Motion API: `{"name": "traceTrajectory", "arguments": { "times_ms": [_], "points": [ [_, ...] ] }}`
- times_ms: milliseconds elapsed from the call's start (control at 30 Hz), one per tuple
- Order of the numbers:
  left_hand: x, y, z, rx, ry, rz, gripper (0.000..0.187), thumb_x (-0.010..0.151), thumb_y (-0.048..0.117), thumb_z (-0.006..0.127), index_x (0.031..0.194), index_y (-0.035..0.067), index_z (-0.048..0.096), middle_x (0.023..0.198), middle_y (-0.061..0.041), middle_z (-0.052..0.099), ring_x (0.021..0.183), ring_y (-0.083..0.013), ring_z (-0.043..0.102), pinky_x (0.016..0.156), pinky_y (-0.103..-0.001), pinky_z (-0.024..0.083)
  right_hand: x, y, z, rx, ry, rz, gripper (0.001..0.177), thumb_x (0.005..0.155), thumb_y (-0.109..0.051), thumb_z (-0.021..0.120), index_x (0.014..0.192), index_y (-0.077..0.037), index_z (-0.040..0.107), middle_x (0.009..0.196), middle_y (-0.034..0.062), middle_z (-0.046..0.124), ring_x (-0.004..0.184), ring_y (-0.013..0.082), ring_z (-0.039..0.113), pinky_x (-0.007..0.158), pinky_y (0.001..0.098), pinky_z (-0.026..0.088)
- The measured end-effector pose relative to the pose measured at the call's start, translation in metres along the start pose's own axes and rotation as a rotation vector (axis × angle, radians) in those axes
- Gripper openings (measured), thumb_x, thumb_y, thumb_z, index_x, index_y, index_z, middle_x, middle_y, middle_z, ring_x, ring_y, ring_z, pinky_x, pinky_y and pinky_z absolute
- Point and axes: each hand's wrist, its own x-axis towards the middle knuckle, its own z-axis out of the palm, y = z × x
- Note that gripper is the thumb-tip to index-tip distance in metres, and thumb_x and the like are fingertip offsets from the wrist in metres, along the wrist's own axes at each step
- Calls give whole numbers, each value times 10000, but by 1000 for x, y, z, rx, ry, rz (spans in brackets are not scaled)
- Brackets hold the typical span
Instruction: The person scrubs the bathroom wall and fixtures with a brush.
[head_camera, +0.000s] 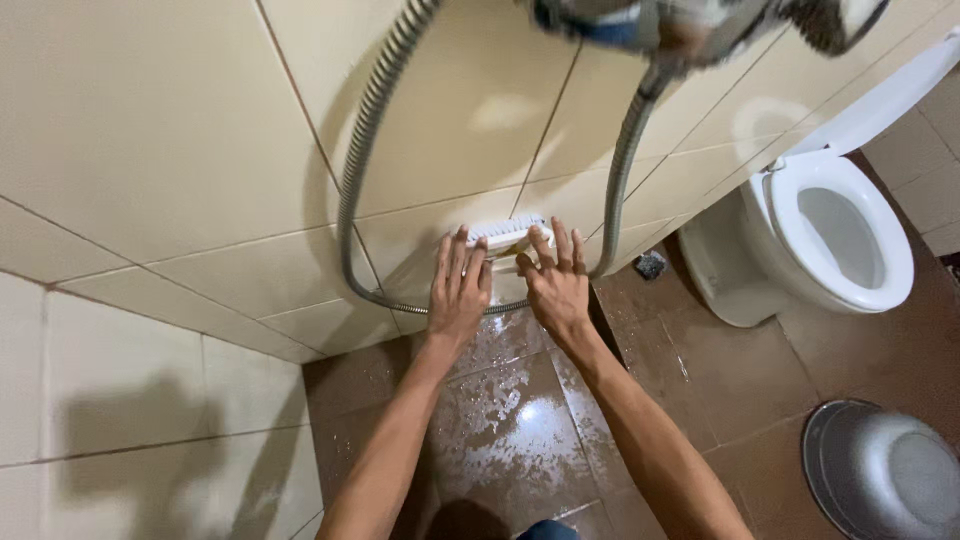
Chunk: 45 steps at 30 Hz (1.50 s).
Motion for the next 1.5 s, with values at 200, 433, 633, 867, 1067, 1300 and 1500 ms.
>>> {"name": "traceTrajectory", "arguments": {
  "times_ms": [200,433,633,867,1067,1300,1500],
  "points": [
    [2,-46,-78,-135,-39,-66,214,857,65,722,1062,33,770,1507,-130,559,1473,-409,378,1229,-568,353,34,-44,-54,49,18,-28,267,920,-92,638,1135,-173,774,1606,128,446,1556,387,206,1273,609,65],
    [-39,-77,-143,-139,-34,-177,322,912,58,716,1224,-15,750,1546,-121,508,1530,-366,360,1282,-537,349,40,-109,-122,177,-75,-54,285,859,-51,670,1096,-168,776,1570,138,471,1540,409,242,1257,627,133],
    [-68,-112,-206,-172,-84,-209,280,870,42,756,1150,24,760,1560,-68,517,1503,-390,352,1250,-577,330,47,-155,-178,292,-17,-125,228,888,-116,696,1100,-152,773,1560,165,470,1534,411,251,1256,632,146],
    [-89,-169,-263,-16,-10,-221,279,911,72,735,1186,66,782,1566,-51,506,1504,-367,361,1260,-560,318,72,-213,-219,262,9,-220,317,891,-88,675,1172,-194,774,1551,186,476,1521,420,262,1251,632,152],
    [-92,-211,-276,-54,59,-307,191,963,108,746,1145,63,780,1564,-12,533,1520,-339,356,1277,-552,327,106,-239,-208,324,104,-291,253,964,-123,709,1195,-210,765,1589,153,430,1566,399,228,1283,629,142],
    [-92,-251,-247,35,-30,-368,253,896,26,744,1124,126,788,1555,4,536,1518,-308,361,1289,-535,320,139,-259,-163,254,135,-369,184,999,-198,722,1170,-248,769,1661,123,371,1589,387,202,1304,608,136],
    [-121,-257,-215,-77,43,-353,265,921,118,767,1177,51,770,1562,-23,508,1521,-338,352,1280,-559,288,126,-270,-124,220,91,-411,260,971,-171,713,1199,-283,768,1630,126,425,1584,392,158,1305,591,79]
  ]
}}
